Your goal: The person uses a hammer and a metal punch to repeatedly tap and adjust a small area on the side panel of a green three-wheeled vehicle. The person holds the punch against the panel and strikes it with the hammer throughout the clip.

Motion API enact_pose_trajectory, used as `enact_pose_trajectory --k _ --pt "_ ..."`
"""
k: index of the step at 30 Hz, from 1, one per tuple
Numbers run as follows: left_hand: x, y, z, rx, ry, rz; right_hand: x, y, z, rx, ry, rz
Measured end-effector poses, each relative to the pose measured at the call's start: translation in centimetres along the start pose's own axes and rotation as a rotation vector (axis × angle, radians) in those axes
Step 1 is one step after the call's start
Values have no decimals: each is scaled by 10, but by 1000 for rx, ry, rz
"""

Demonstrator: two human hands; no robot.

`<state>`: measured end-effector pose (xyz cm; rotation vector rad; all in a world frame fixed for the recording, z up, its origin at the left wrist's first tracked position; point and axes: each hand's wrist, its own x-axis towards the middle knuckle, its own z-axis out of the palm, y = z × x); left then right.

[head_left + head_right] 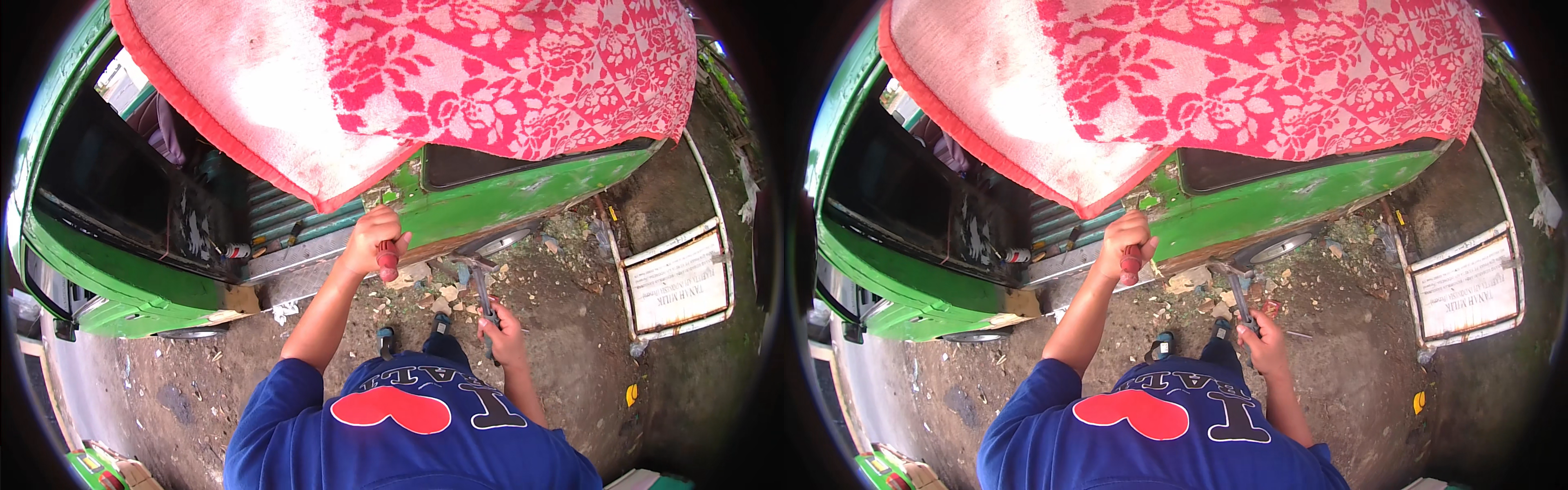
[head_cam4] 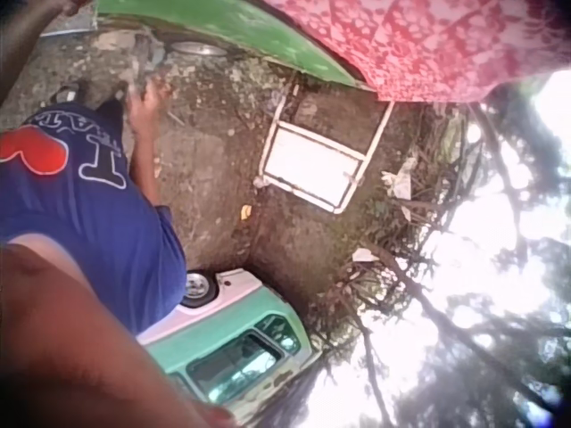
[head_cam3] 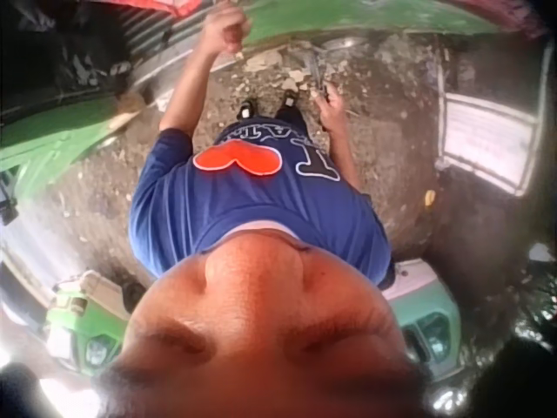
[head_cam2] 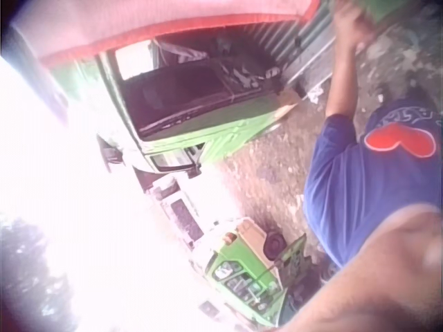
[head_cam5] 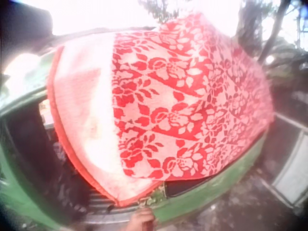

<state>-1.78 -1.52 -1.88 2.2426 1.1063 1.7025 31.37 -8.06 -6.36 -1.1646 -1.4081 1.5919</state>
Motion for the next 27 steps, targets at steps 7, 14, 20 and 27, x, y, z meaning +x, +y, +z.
enact_pose_trajectory --k 7,14,20,27 --pt "19 -4 17 95 102 6 -9 -24 24 25 117 -250" --pt "23 -8 22 109 154 -7 -13 -68 39 -360 145 -787" --pt "25 -9 26 144 231 -110 5 -98 48 -929 -31 -663" --pt "2 -6 33 123 158 16 -16 -58 29 -198 135 -560"
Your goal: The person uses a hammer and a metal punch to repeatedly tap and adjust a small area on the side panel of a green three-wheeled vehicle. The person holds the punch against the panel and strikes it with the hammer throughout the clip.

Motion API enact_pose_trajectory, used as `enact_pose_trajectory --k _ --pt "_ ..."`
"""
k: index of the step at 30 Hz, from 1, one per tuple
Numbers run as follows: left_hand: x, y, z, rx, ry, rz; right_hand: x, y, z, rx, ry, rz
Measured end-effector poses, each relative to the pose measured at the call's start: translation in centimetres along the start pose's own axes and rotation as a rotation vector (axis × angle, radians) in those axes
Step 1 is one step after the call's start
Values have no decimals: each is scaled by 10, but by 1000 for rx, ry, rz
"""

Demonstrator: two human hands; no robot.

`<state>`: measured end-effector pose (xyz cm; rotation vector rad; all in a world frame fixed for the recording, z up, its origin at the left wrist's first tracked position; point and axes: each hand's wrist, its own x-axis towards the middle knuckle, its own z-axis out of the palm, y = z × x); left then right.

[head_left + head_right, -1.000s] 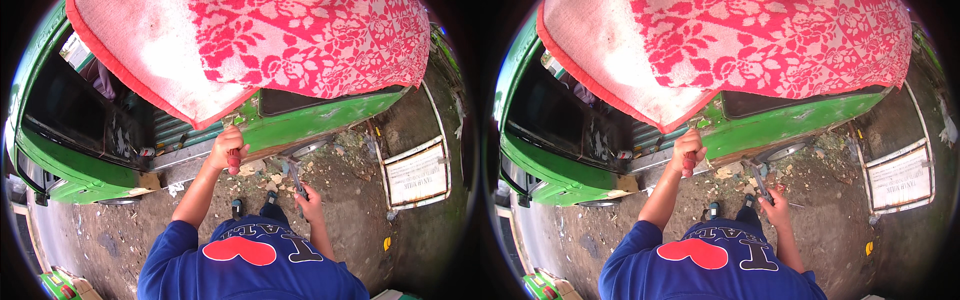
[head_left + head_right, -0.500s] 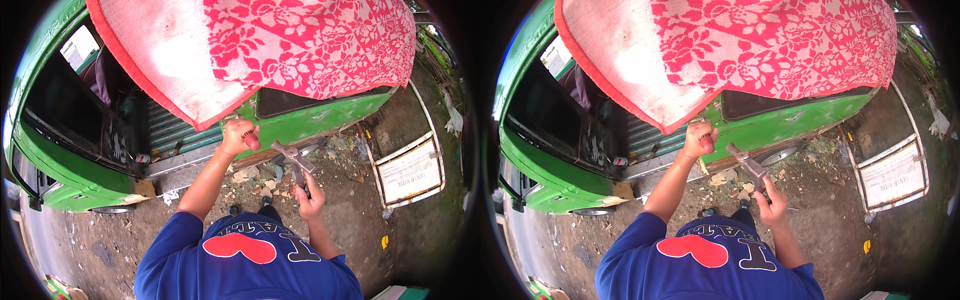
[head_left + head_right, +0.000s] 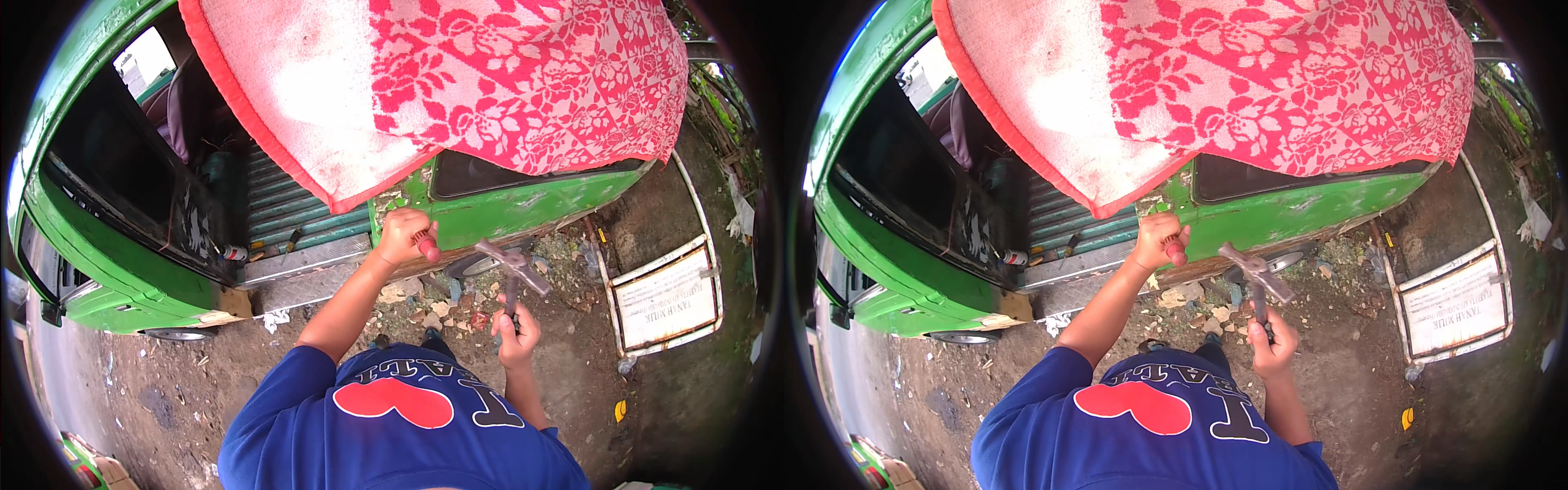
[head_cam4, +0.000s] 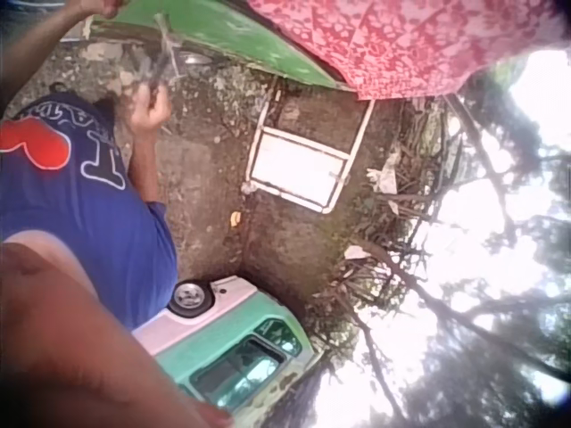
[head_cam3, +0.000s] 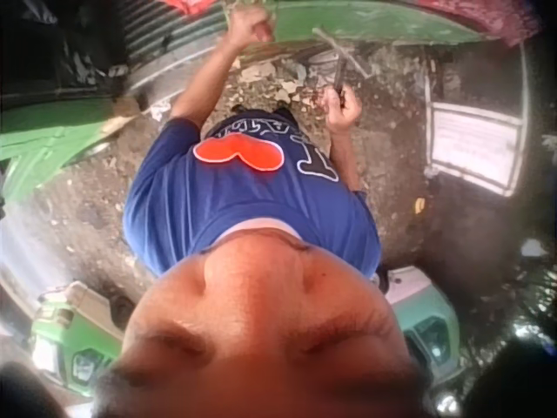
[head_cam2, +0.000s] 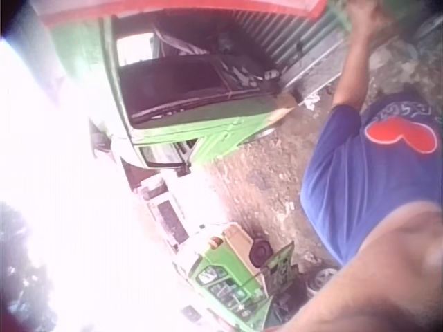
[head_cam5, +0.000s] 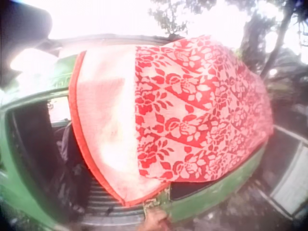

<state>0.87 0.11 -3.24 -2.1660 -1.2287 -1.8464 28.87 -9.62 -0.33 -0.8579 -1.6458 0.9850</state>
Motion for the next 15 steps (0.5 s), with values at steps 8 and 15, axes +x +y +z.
enact_pose_trajectory --k 8,15 --pt "-4 -6 -6 -25 79 114 3 4 1 117 64 60" --pt "-4 -6 -5 -44 79 126 3 7 2 36 -22 126"
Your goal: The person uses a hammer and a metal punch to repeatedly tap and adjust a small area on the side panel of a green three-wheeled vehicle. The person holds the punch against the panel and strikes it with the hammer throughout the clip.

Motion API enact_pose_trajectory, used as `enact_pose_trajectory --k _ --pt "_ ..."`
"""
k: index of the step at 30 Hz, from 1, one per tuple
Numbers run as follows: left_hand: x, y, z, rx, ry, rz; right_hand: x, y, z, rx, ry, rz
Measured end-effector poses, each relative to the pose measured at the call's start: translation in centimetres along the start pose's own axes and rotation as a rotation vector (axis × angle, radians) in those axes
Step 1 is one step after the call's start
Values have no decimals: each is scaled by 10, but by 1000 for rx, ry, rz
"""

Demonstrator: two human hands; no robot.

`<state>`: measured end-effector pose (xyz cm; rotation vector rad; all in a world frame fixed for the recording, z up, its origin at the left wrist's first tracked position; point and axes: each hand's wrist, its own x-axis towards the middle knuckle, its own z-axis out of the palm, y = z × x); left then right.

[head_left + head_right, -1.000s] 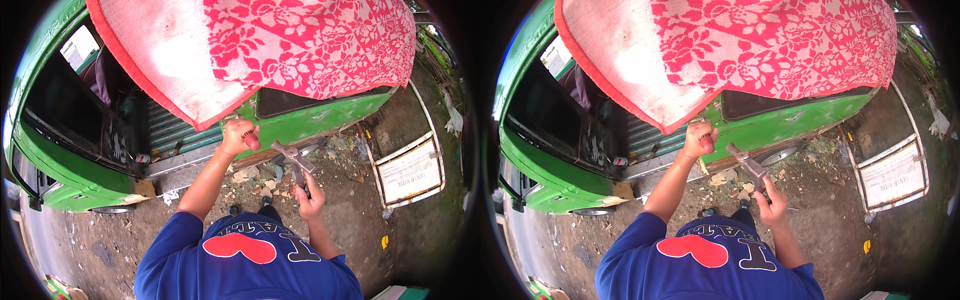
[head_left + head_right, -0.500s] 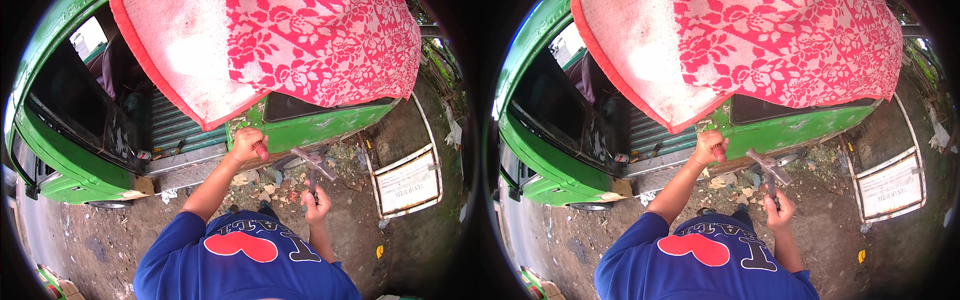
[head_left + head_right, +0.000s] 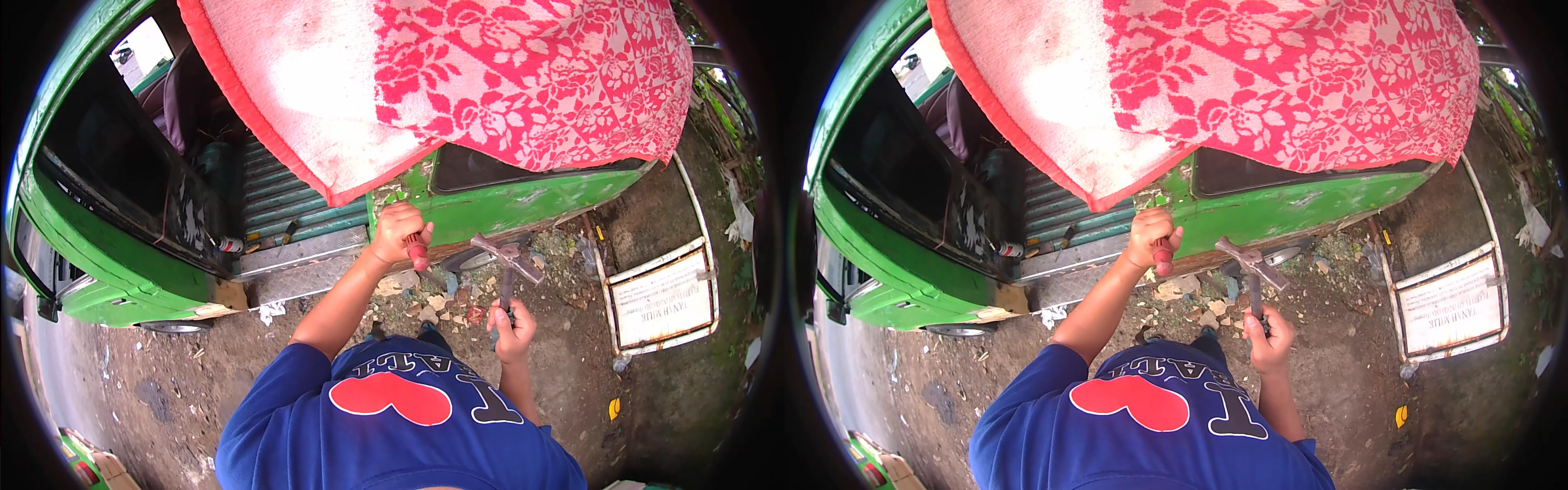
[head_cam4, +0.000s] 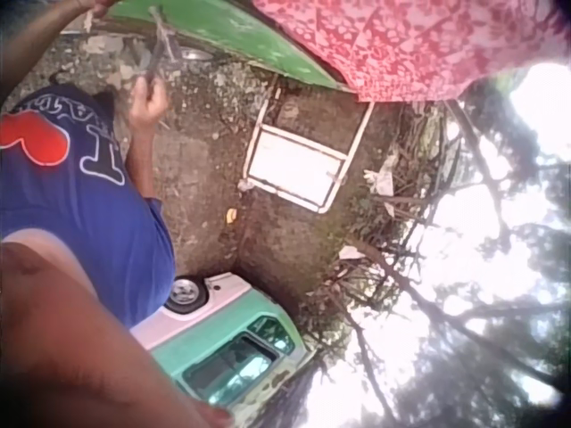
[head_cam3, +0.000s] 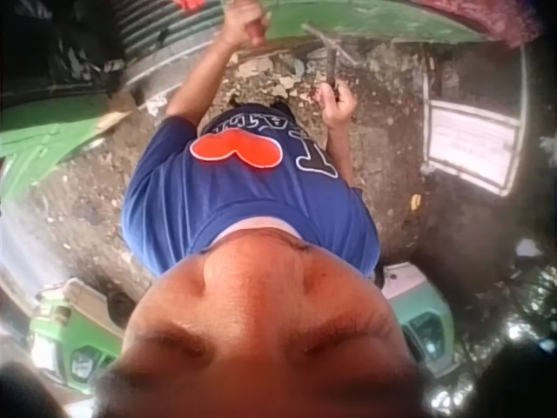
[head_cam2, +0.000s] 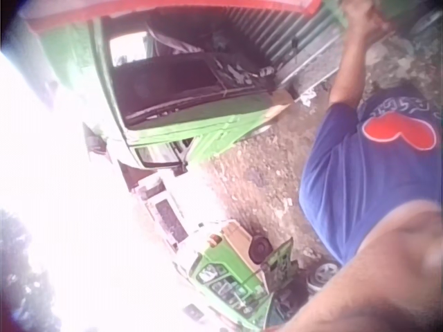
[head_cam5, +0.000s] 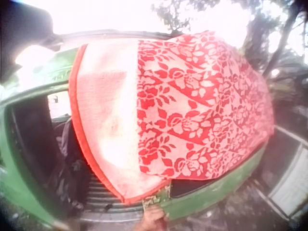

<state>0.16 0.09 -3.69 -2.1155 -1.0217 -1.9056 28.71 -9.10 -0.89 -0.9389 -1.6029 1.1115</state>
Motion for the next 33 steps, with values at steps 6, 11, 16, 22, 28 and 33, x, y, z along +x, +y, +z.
enact_pose_trajectory --k 6,11,16,22,28,33 --pt "4 2 0 -4 2 -20 1 2 1 -4 -7 3" --pt "8 3 2 2 25 -24 1 0 -1 -5 -6 20" --pt "8 3 2 39 -4 -17 0 4 -4 -30 -19 38" --pt "9 4 3 27 35 -23 1 3 -4 -15 -33 62" --pt "13 3 1 26 31 -13 4 2 -2 -7 -44 54" --pt "12 8 2 16 14 -42 7 4 -1 37 -38 47"
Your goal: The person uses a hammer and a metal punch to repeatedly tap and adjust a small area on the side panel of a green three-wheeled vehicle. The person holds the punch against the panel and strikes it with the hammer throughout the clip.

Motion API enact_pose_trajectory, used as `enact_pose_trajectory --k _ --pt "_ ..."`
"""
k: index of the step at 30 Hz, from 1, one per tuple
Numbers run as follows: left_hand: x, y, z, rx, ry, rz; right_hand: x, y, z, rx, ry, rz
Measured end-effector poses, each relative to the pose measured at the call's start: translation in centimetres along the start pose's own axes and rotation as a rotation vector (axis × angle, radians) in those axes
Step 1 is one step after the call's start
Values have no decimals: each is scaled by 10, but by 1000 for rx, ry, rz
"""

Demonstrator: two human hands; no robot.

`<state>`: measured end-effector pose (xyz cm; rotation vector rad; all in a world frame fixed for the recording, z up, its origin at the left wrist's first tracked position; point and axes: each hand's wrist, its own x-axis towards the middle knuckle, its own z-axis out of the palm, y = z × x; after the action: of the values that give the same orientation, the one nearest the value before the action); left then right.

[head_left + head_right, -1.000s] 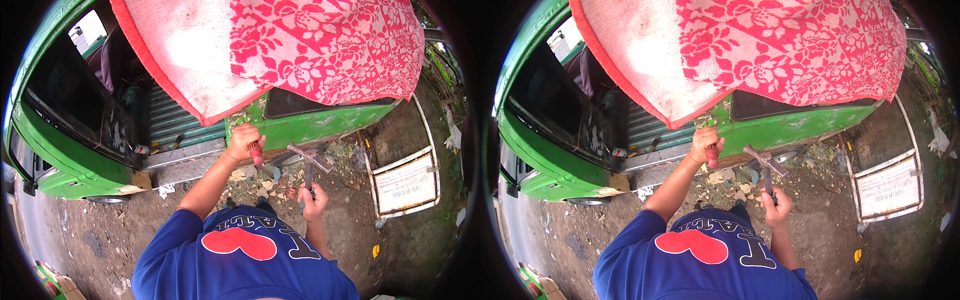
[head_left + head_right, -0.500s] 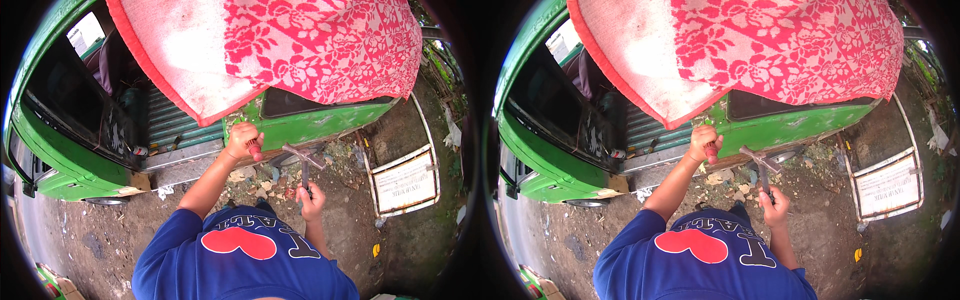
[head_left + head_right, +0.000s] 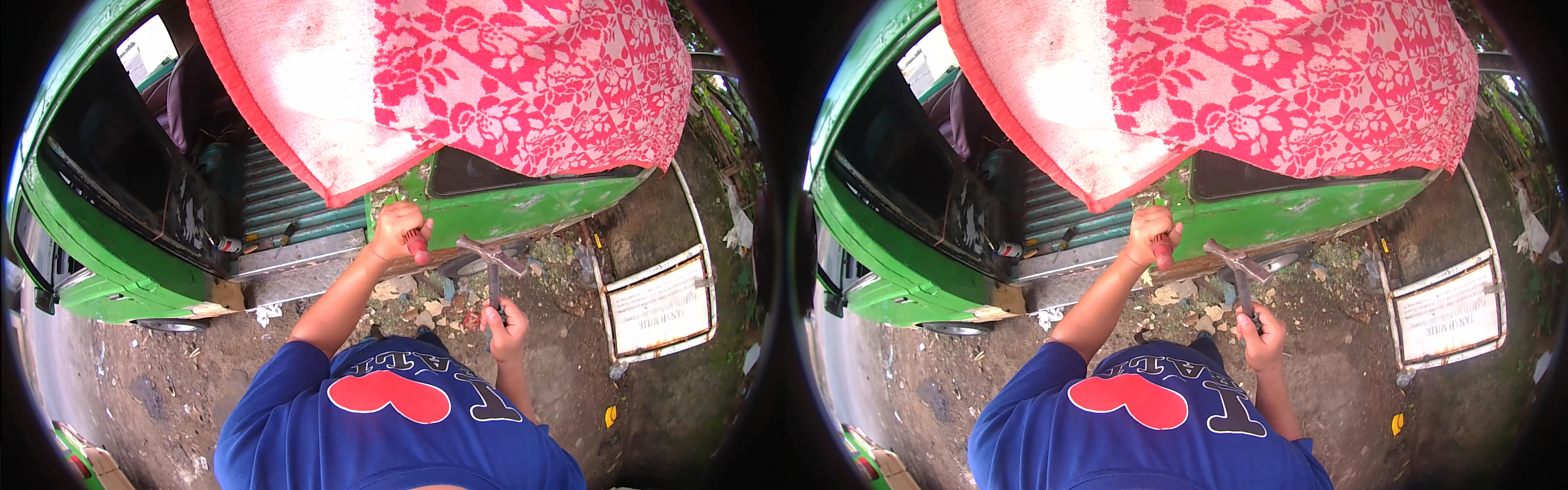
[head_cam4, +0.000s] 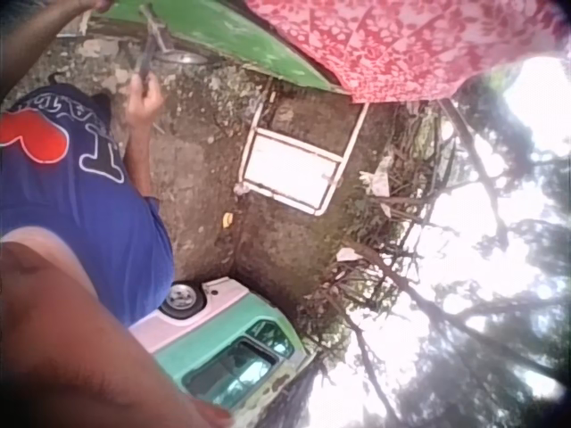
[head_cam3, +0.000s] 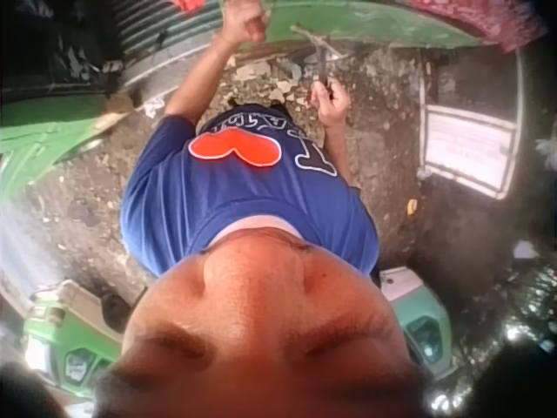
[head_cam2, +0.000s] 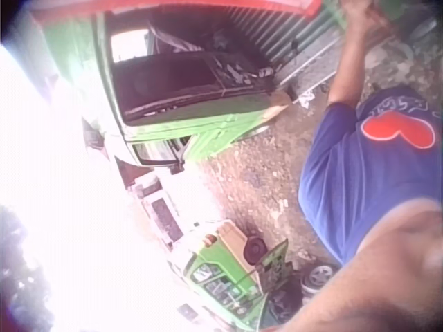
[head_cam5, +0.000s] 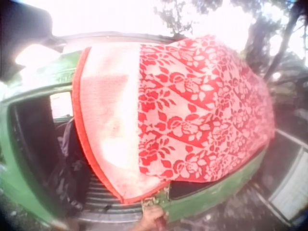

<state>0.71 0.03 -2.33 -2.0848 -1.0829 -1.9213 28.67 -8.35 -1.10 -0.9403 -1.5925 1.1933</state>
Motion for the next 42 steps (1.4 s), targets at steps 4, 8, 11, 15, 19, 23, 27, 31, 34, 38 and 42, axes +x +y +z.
enact_pose_trajectory --k 4,8,11,15,19,23,27,31,34,38,42 --pt "-2 -1 1 -4 1 -3 1 0 0 -2 -13 10" --pt "-1 -3 1 4 5 -2 2 0 0 6 -17 -3" --pt "0 -4 1 6 -4 -3 2 -2 1 5 -8 9" --pt "4 0 2 6 3 -10 1 2 -3 19 4 20" --pt "4 -1 2 19 11 2 0 4 -4 13 0 12" --pt "1 -4 4 41 19 8 0 -9 2 -60 18 -28" --pt "5 -5 7 72 43 -4 -2 -21 8 -46 -23 -376" --pt "5 -3 10 42 52 3 1 -28 8 -216 -47 -440" --pt "2 -1 10 14 50 -20 10 -20 -4 -409 -53 -289" --pt "-5 2 5 35 29 -28 0 -21 -7 -60 -9 -333" --pt "-3 1 3 27 39 13 -5 -20 -2 -46 3 -246"
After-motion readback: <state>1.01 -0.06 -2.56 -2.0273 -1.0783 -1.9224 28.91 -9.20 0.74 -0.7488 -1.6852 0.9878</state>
